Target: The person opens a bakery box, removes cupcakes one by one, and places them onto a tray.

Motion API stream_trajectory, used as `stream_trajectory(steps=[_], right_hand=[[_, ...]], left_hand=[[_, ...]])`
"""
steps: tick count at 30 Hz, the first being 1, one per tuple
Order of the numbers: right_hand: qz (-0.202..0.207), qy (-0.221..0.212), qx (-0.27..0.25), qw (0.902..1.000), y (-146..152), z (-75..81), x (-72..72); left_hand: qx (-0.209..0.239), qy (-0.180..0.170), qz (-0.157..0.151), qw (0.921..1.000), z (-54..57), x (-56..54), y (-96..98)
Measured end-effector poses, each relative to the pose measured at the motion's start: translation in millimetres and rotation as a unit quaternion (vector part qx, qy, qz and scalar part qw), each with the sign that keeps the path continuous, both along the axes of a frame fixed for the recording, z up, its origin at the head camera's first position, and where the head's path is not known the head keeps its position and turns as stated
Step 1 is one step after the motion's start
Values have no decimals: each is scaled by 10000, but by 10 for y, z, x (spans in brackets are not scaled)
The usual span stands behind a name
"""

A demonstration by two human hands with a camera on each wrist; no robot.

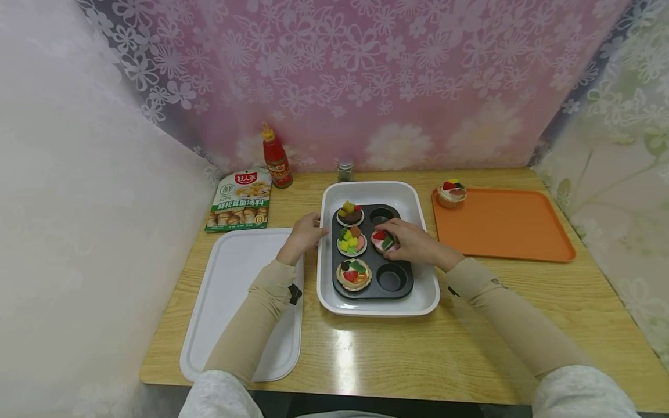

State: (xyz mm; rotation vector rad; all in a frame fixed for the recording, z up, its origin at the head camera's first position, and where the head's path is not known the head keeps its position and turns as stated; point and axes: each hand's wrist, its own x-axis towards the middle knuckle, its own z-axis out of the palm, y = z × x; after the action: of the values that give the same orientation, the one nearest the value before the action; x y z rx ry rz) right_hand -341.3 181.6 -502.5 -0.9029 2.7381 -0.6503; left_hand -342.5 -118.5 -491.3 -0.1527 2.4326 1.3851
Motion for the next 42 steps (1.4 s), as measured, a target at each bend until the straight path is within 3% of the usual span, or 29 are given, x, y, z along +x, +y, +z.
stream_trajectory(steps=[9,18,29,42], right_hand=[[-429,-341,-532,9971,22,28,-45],[-509,-547,-761,9943,32,49,-31],[-684,-171,-969,9928,60,178,-33],[-936,-98,-1267,9875,190,329,-95]], left_hand=[[-53,72,-28,10000,5,-13,-9],[-11,37,-29,10000,-17,4,-5],[104,-37,27,9999,-14,4,-2],[105,-19,33,9999,-35,-6,-16]])
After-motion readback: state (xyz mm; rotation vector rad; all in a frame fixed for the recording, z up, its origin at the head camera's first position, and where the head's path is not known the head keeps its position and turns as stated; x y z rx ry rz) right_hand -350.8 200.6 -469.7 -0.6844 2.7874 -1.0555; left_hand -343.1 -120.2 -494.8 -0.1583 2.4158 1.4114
